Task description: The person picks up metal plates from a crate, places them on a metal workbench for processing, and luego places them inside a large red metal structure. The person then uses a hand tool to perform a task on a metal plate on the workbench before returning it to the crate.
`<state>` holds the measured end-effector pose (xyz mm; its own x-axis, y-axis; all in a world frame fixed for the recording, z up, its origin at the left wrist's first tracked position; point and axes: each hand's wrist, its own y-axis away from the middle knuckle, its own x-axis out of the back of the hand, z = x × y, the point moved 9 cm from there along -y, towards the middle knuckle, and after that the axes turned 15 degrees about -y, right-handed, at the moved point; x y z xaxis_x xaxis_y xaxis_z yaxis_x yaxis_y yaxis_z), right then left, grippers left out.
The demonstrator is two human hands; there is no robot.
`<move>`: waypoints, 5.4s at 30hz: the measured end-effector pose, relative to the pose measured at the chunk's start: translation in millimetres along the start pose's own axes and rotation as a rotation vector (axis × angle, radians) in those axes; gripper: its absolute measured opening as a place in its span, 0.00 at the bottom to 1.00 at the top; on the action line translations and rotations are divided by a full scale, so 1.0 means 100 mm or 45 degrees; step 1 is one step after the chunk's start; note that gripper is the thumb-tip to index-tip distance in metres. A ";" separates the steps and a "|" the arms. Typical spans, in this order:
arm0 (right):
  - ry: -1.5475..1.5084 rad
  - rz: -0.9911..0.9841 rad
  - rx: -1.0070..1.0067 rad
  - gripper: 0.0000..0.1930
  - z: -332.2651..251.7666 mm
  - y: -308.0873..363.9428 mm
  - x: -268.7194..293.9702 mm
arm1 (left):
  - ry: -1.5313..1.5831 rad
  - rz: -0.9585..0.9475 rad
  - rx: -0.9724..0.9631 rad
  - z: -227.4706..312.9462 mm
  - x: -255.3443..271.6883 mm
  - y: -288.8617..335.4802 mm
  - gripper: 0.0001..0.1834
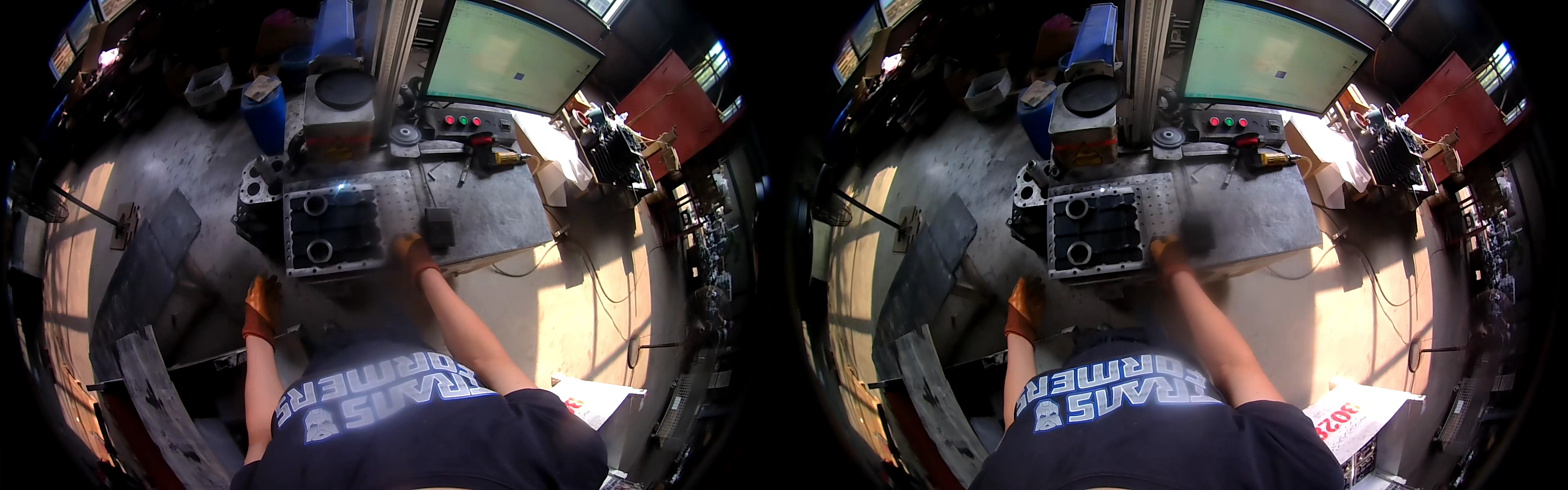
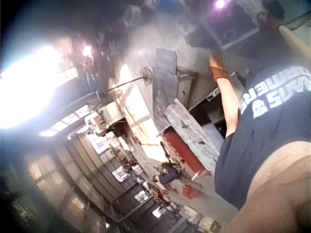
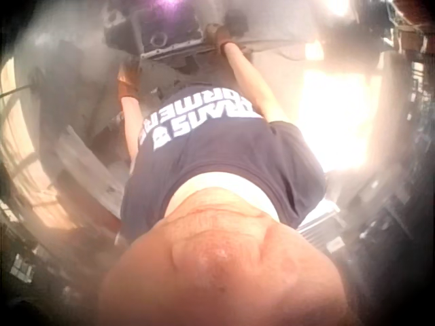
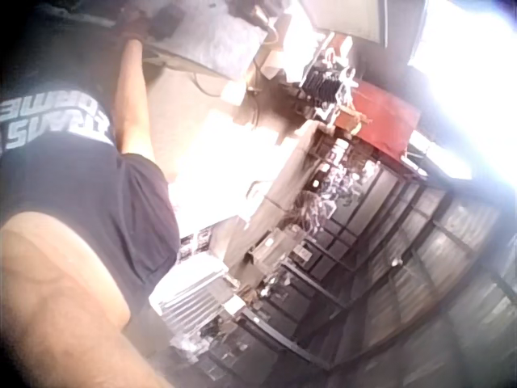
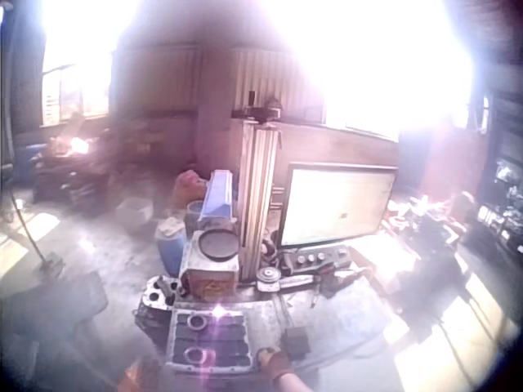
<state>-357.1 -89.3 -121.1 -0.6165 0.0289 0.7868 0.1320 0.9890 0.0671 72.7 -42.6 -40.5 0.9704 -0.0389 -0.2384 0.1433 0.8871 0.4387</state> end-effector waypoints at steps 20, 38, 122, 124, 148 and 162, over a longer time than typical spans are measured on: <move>-0.519 0.038 -0.393 0.25 -0.46 0.34 0.79 | -1.825 0.225 -0.818 0.78 -0.79 0.06 0.37; -0.509 0.225 -0.248 0.19 -0.44 0.33 0.80 | -1.501 0.143 -0.814 0.78 -0.73 0.15 0.40; -0.428 0.167 -0.185 0.20 -0.43 0.18 0.82 | -0.049 0.100 0.145 0.30 -0.61 -0.70 0.22; -0.684 0.122 -0.304 0.20 -0.41 0.19 0.71 | -0.095 0.025 0.102 0.36 -0.59 -0.71 0.21; -0.076 0.104 -0.235 0.17 -0.80 0.18 0.90 | -0.145 0.163 0.138 0.41 -0.51 -0.79 0.20; 0.047 0.082 -0.186 0.07 -1.26 0.32 1.10 | -0.198 0.183 0.266 0.49 -0.56 -0.65 0.23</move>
<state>-323.3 -72.9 45.0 -0.5745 0.0835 0.8143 0.2833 0.9536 0.1020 19.1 -120.9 -13.1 0.9995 -0.0038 -0.0324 0.0234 0.7753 0.6312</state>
